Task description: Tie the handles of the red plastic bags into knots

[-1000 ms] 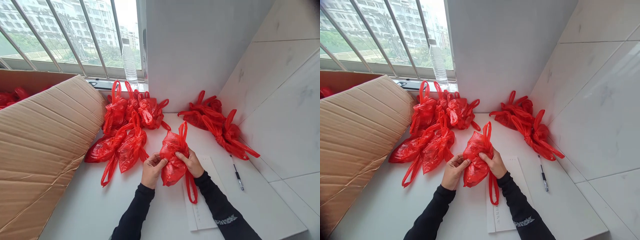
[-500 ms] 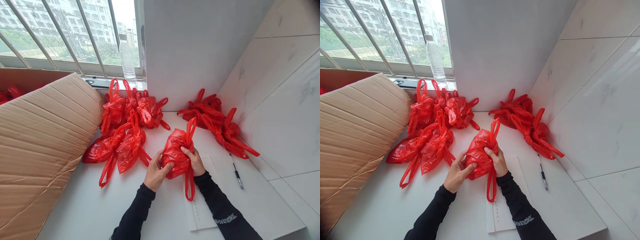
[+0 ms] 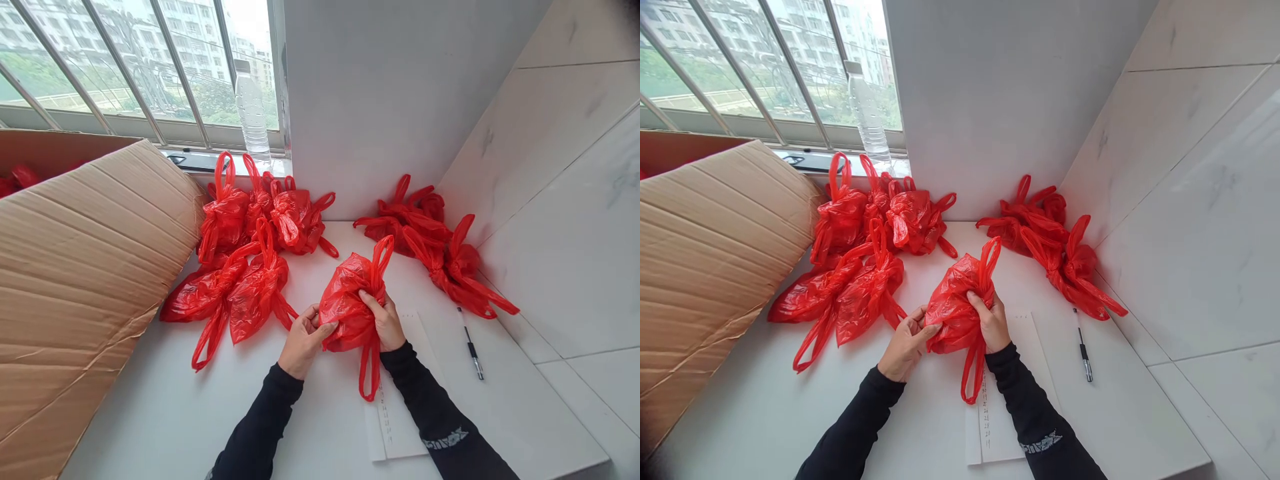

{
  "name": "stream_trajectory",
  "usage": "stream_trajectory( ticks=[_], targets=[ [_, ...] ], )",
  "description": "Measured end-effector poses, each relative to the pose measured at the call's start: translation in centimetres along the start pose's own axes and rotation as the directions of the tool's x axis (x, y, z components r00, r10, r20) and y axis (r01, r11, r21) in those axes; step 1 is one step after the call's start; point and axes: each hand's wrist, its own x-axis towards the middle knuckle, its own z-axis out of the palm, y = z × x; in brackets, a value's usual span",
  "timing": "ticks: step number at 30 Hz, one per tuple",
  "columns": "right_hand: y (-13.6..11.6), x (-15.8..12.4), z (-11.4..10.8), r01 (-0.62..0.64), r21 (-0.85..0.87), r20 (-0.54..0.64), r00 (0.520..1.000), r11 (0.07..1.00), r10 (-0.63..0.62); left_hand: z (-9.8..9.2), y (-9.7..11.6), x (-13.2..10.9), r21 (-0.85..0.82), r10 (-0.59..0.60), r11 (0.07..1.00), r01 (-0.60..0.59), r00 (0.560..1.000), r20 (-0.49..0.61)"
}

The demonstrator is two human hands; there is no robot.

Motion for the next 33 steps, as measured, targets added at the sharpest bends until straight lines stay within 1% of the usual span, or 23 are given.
stream_trajectory(
  ticks=[2,4,7,10,13,16,19,21,23,25,28,33],
  targets=[
    [-0.2,0.0,0.0,-0.005,-0.006,-0.013,1.0,1.0,0.005,0.1,0.3,-0.2,0.008,-0.018,1.0,0.017,1.0,0.015],
    [-0.5,0.0,0.1,-0.015,-0.01,-0.003,1.0,1.0,0.015,0.2,0.5,-0.3,0.004,-0.008,1.0,0.008,1.0,0.005],
    [-0.9,-0.1,0.0,-0.024,-0.038,0.065,0.998,0.999,0.027,0.6,0.6,-0.3,-0.011,0.029,1.0,-0.029,0.999,-0.023],
    [-1.0,-0.2,-0.2,-0.017,-0.06,0.12,0.993,0.998,0.024,0.9,0.5,-0.3,0.012,0.063,0.998,-0.063,0.997,-0.034],
    [-0.5,-0.1,-0.4,0.013,-0.07,0.094,0.996,0.997,-0.006,1.0,0.3,-0.4,0.043,0.087,0.995,-0.085,0.995,-0.045],
    [-0.1,0.1,-0.5,0.032,-0.066,0.038,0.999,0.997,-0.029,0.9,0.4,-0.5,0.047,0.07,0.997,-0.068,0.996,-0.052],
    [-0.1,0.2,-0.4,0.012,-0.021,-0.012,1.0,1.0,-0.012,0.7,0.5,-0.5,0.049,0.029,0.998,-0.029,1.0,-0.003],
    [-0.3,0.3,-0.3,-0.011,0.016,-0.035,0.999,1.0,0.012,0.5,0.4,-0.5,0.09,0.039,0.995,-0.043,0.998,0.045],
    [-0.6,0.2,-0.2,-0.029,0.043,-0.027,0.999,0.999,0.031,0.4,0.2,-0.3,0.144,0.075,0.986,-0.082,0.996,0.056],
    [-0.9,0.0,0.0,-0.043,0.06,0.011,0.999,0.997,0.043,0.4,0.1,-0.3,0.173,0.098,0.98,-0.102,0.995,0.031],
    [-1.1,-0.3,0.2,-0.07,0.075,0.064,0.996,0.995,0.065,0.4,0.1,-0.3,0.148,0.088,0.985,-0.087,0.996,-0.001],
    [-0.9,-0.4,0.1,-0.065,0.052,0.06,0.996,0.996,0.062,0.4,0.2,-0.4,0.076,0.056,0.996,-0.054,0.998,-0.018]
  ],
)
